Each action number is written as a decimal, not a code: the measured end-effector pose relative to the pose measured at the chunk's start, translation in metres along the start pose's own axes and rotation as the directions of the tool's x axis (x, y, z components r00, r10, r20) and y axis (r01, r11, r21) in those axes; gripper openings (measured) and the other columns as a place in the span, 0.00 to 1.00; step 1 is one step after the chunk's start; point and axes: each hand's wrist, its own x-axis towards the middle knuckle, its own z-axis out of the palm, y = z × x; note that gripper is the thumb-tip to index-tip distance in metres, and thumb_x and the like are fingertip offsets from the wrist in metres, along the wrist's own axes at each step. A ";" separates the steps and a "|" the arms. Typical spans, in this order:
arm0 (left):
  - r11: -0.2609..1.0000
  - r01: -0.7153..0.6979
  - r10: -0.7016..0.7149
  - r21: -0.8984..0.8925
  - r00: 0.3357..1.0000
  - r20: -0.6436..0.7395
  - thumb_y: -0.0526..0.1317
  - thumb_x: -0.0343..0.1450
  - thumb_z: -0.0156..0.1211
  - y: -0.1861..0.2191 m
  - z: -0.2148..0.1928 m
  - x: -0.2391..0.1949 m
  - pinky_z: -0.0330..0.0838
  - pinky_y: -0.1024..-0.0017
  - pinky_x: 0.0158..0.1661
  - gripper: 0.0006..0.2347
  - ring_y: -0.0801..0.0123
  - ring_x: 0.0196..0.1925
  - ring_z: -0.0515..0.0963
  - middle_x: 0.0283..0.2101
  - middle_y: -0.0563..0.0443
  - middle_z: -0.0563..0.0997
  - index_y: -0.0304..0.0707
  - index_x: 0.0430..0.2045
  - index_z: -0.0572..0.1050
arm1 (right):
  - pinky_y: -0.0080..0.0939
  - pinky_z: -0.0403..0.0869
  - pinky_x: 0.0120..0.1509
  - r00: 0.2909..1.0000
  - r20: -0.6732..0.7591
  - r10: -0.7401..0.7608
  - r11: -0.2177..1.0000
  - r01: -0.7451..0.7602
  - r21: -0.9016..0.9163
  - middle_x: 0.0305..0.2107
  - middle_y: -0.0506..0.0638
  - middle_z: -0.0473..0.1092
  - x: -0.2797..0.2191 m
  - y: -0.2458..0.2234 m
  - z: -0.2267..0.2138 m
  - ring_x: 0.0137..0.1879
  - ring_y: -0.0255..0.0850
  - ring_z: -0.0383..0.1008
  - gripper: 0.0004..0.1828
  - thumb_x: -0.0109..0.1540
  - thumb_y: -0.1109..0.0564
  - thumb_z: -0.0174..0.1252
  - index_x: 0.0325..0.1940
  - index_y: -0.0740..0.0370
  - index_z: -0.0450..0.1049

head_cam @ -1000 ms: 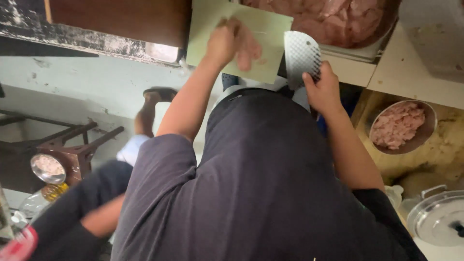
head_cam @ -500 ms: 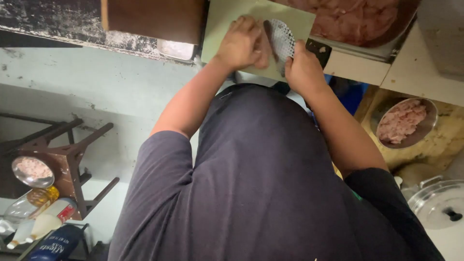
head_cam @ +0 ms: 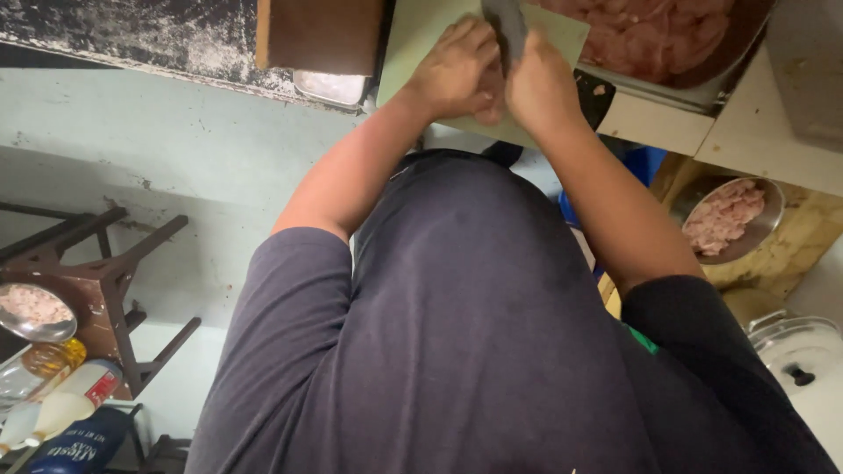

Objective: The person repeatedly picks up pieces of raw meat from a tray and minces them on a cutting board using a flat mincer tool. The minced meat is collected in a metal bowl placed beside the board. The person continues this process throughout the video.

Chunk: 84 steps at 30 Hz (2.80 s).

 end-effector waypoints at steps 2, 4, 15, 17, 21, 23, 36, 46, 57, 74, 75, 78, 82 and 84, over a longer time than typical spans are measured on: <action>1.000 -0.006 0.006 0.013 1.000 0.004 0.47 0.56 0.65 0.001 -0.004 0.000 0.64 0.56 0.43 0.19 0.47 0.44 0.66 0.38 0.42 0.68 0.31 0.28 0.70 | 0.60 0.68 0.37 0.994 -0.068 -0.087 0.995 0.084 -0.044 0.46 0.73 0.64 0.015 0.011 0.011 0.44 0.64 0.68 0.24 0.71 0.58 0.44 0.66 0.75 0.50; 0.999 0.004 -0.005 0.044 1.000 0.029 0.48 0.57 0.64 0.005 -0.009 -0.002 0.62 0.57 0.41 0.19 0.49 0.42 0.66 0.39 0.43 0.68 0.34 0.31 0.70 | 0.54 0.60 0.26 0.985 -0.092 -0.144 0.987 0.137 -0.085 0.36 0.69 0.65 0.014 0.010 0.009 0.32 0.56 0.65 0.24 0.72 0.58 0.46 0.66 0.78 0.49; 0.992 0.103 -0.106 -0.074 0.993 -0.043 0.42 0.65 0.66 0.013 -0.025 -0.030 0.63 0.54 0.54 0.20 0.45 0.52 0.67 0.51 0.38 0.69 0.29 0.47 0.70 | 0.64 0.64 0.29 0.994 0.038 0.107 0.994 -0.106 -0.038 0.31 0.71 0.67 -0.065 0.003 -0.011 0.33 0.68 0.68 0.18 0.67 0.60 0.46 0.57 0.76 0.56; 0.991 0.077 -0.090 -0.111 0.988 -0.123 0.40 0.66 0.64 0.015 -0.025 -0.024 0.65 0.55 0.52 0.17 0.46 0.50 0.68 0.48 0.38 0.70 0.29 0.44 0.71 | 0.62 0.64 0.27 0.991 0.031 0.128 0.992 -0.127 -0.026 0.28 0.69 0.66 -0.068 -0.002 -0.018 0.30 0.66 0.68 0.14 0.67 0.61 0.46 0.53 0.75 0.57; 0.994 0.008 -0.022 -0.108 0.991 -0.129 0.38 0.63 0.58 0.014 -0.018 -0.017 0.67 0.57 0.46 0.12 0.46 0.44 0.68 0.42 0.37 0.70 0.29 0.35 0.71 | 0.61 0.63 0.28 0.999 0.006 0.039 0.998 -0.039 -0.056 0.29 0.67 0.66 -0.063 -0.008 -0.020 0.31 0.64 0.67 0.13 0.66 0.61 0.46 0.52 0.73 0.58; 0.995 -0.028 0.016 -0.096 0.992 -0.128 0.37 0.62 0.57 0.010 -0.005 -0.016 0.67 0.58 0.45 0.10 0.46 0.44 0.68 0.42 0.37 0.71 0.30 0.32 0.71 | 0.63 0.63 0.29 1.000 0.025 0.007 0.998 -0.005 -0.063 0.28 0.68 0.66 -0.061 -0.005 -0.013 0.31 0.66 0.68 0.08 0.65 0.62 0.47 0.46 0.69 0.59; 0.993 0.099 -0.102 0.059 0.994 0.038 0.48 0.58 0.66 0.013 -0.003 -0.019 0.63 0.54 0.45 0.21 0.45 0.47 0.66 0.42 0.40 0.69 0.31 0.35 0.71 | 0.59 0.64 0.33 0.990 -0.124 -0.068 0.998 0.067 -0.011 0.41 0.72 0.66 0.004 -0.003 0.024 0.39 0.66 0.68 0.21 0.68 0.62 0.43 0.63 0.75 0.52; 0.996 0.068 -0.074 -0.061 0.992 -0.104 0.41 0.60 0.62 0.022 -0.014 -0.029 0.65 0.54 0.48 0.15 0.45 0.47 0.68 0.47 0.40 0.70 0.31 0.36 0.72 | 0.57 0.57 0.23 0.997 -0.016 0.077 0.990 -0.074 0.118 0.24 0.63 0.63 -0.068 0.035 0.006 0.26 0.59 0.65 0.16 0.69 0.59 0.47 0.56 0.74 0.55; 0.780 0.406 -0.595 0.476 0.718 0.362 0.49 0.82 0.35 0.081 -0.013 -0.009 0.32 0.52 0.71 0.27 0.43 0.73 0.35 0.73 0.38 0.40 0.27 0.69 0.41 | 0.43 0.70 0.47 0.997 -0.076 -0.020 0.908 0.050 0.415 0.66 0.63 0.57 -0.065 0.070 0.023 0.40 0.43 0.75 0.35 0.67 0.57 0.56 0.75 0.55 0.48; 0.791 0.348 -0.548 0.503 0.768 0.331 0.48 0.82 0.41 0.075 -0.013 -0.019 0.37 0.49 0.70 0.27 0.41 0.72 0.40 0.71 0.33 0.45 0.23 0.68 0.46 | 0.37 0.66 0.36 0.998 -0.058 -0.005 0.919 0.028 0.394 0.28 0.54 0.73 -0.065 0.058 0.051 0.22 0.35 0.62 0.36 0.69 0.53 0.53 0.77 0.54 0.43; 0.787 0.356 -0.561 0.504 0.753 0.344 0.48 0.82 0.40 0.076 -0.016 -0.017 0.36 0.51 0.70 0.27 0.43 0.72 0.39 0.72 0.33 0.44 0.23 0.68 0.45 | 0.36 0.64 0.35 0.995 -0.095 -0.010 0.914 0.048 0.404 0.28 0.52 0.71 -0.062 0.055 0.054 0.23 0.35 0.59 0.36 0.70 0.55 0.55 0.77 0.56 0.43; 0.776 0.362 -0.580 0.517 0.731 0.359 0.48 0.83 0.38 0.077 -0.019 -0.015 0.35 0.53 0.71 0.26 0.45 0.73 0.38 0.72 0.33 0.43 0.24 0.68 0.43 | 0.38 0.59 0.32 0.973 -0.217 -0.080 0.925 0.154 0.347 0.24 0.50 0.64 -0.041 0.053 0.068 0.23 0.36 0.54 0.36 0.72 0.56 0.55 0.78 0.55 0.42; 0.759 0.380 -0.607 0.529 0.706 0.364 0.49 0.83 0.36 0.080 -0.020 -0.014 0.34 0.54 0.71 0.26 0.48 0.74 0.37 0.73 0.35 0.42 0.25 0.68 0.41 | 0.40 0.57 0.28 0.946 -0.299 -0.126 0.947 0.205 0.248 0.16 0.50 0.61 -0.031 0.046 0.071 0.18 0.38 0.55 0.35 0.74 0.54 0.53 0.78 0.56 0.41; 0.759 0.391 -0.615 0.521 0.693 0.377 0.49 0.82 0.32 0.083 -0.023 -0.011 0.32 0.54 0.71 0.26 0.48 0.74 0.36 0.73 0.34 0.41 0.25 0.68 0.40 | 0.41 0.58 0.28 0.934 -0.330 -0.137 0.947 0.221 0.234 0.17 0.51 0.63 -0.027 0.053 0.075 0.19 0.39 0.56 0.34 0.73 0.53 0.54 0.77 0.57 0.44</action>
